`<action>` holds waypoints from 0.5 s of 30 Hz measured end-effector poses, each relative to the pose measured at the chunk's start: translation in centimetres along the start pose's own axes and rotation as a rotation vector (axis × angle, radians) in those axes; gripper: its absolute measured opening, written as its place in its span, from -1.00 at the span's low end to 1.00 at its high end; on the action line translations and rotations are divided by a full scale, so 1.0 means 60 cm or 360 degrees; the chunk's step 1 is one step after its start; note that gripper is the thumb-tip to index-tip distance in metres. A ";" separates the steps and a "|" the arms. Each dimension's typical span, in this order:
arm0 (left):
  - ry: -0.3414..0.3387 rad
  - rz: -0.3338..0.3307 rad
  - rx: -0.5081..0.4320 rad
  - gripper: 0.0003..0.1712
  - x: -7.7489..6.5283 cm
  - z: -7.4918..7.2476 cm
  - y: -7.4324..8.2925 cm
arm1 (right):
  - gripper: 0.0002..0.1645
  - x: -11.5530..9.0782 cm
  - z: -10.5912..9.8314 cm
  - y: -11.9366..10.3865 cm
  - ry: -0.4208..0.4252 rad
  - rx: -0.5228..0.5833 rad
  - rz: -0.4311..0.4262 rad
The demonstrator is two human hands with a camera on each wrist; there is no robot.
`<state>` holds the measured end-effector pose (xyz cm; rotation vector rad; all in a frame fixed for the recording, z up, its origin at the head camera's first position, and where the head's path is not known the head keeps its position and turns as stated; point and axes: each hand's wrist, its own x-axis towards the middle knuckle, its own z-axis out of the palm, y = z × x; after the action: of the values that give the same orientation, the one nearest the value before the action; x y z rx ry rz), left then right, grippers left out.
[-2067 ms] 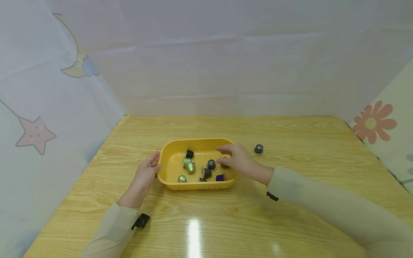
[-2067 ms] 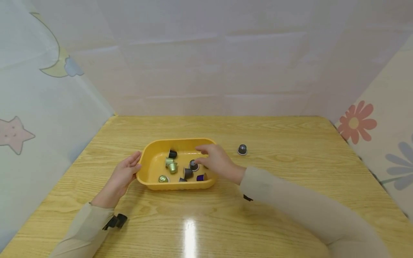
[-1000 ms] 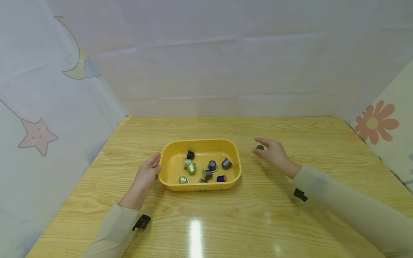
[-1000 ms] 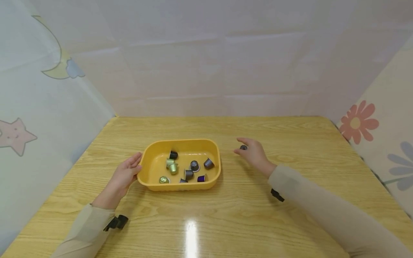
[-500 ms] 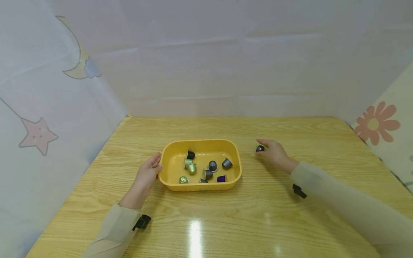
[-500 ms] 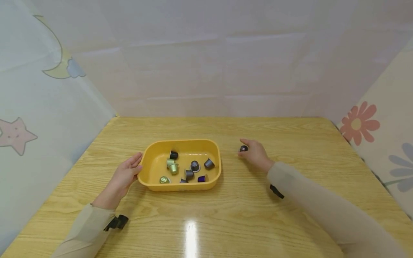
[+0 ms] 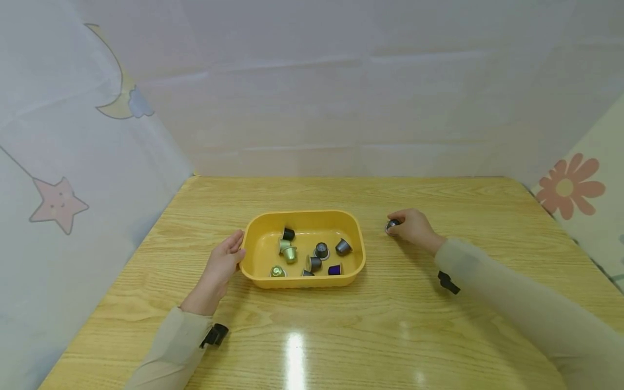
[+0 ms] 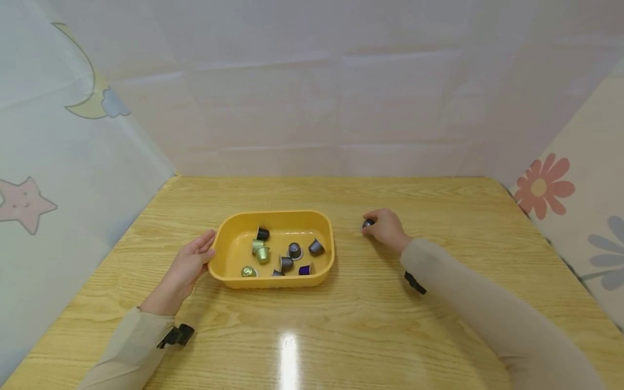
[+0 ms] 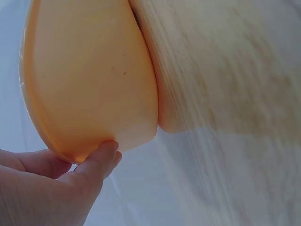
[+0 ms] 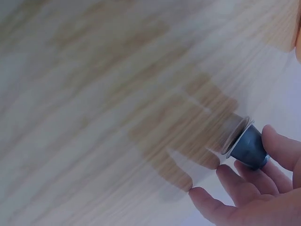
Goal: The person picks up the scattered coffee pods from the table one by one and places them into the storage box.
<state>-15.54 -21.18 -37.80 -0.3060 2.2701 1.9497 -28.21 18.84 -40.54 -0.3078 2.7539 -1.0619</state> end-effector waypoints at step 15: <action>-0.0020 0.0001 0.0006 -0.35 -0.003 -0.001 0.001 | -0.46 -0.025 -0.012 -0.041 -0.0046 0.0063 0.0046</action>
<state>-15.37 -21.22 -37.70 -0.2921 2.2659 1.9421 -26.59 17.91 -38.24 -0.2750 2.6999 -1.0941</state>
